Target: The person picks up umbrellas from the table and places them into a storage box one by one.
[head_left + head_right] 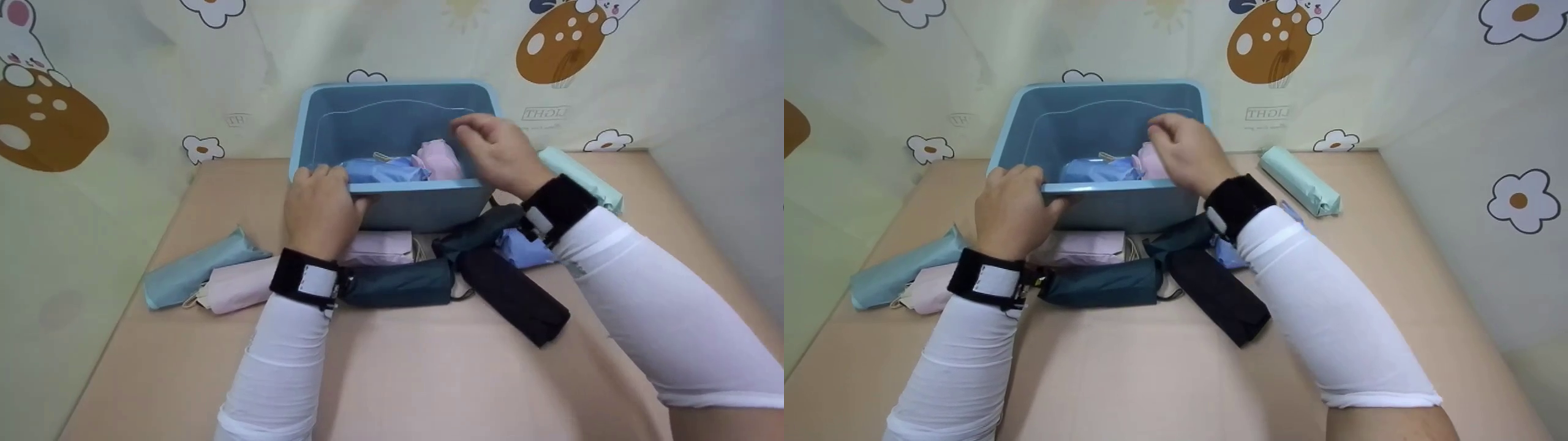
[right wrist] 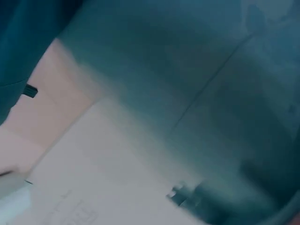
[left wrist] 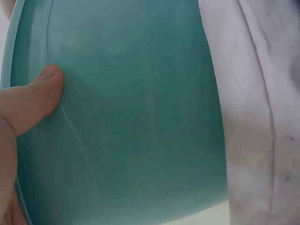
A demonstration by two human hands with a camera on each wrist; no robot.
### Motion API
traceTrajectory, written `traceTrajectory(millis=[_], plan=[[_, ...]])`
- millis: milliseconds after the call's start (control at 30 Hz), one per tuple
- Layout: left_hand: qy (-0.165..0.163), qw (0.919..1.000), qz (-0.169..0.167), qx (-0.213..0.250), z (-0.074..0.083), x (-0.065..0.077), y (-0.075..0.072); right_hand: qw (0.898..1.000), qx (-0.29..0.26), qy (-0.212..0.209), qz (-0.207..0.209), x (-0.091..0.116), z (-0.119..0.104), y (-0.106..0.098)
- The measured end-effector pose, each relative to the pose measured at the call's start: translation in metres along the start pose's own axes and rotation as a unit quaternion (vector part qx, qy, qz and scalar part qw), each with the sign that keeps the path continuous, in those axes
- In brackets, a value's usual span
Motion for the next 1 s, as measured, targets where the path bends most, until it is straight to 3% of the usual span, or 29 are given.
traceTrajectory(millis=[67,133,300,433,533,667,800,1000], plan=[[-0.001,1.0,0.0,0.002,0.0,-0.001,0.0,0.997,-0.062,0.003,0.054,0.003,0.016,-0.022],[-0.001,1.0,0.0,0.003,0.001,-0.002,-0.001,0.993,-0.071,0.026,0.087,0.006,0.038,-0.042],[0.001,1.0,-0.002,0.005,0.001,-0.002,0.0,0.992,0.035,0.1,0.072,0.01,0.104,-0.077],[0.003,1.0,0.0,0.004,0.001,-0.001,0.0,0.978,0.122,0.166,0.03,0.011,0.162,-0.09],[0.002,1.0,0.001,0.005,0.0,0.0,0.0,0.967,0.159,0.199,0.01,0.011,0.197,-0.092],[-0.004,1.0,0.0,0.006,-0.002,0.001,0.0,0.962,0.169,0.215,-0.005,0.007,0.226,-0.085],[-0.005,0.9999,-0.006,0.008,-0.001,0.001,0.001,0.957,0.173,0.231,-0.027,0.005,0.246,-0.074],[-0.003,1.0,-0.007,0.003,0.0,0.001,0.001,0.951,0.206,0.229,-0.006,0.005,0.254,-0.067]])
Point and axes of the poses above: each hand's wrist, its own x-axis away from the middle knuckle, its own y-axis out of the palm, z = x × y, the point moved 5 cm from there along -x, towards the middle knuckle, and after that the axes turned 14 degrees about y, right-handed, at the moved point
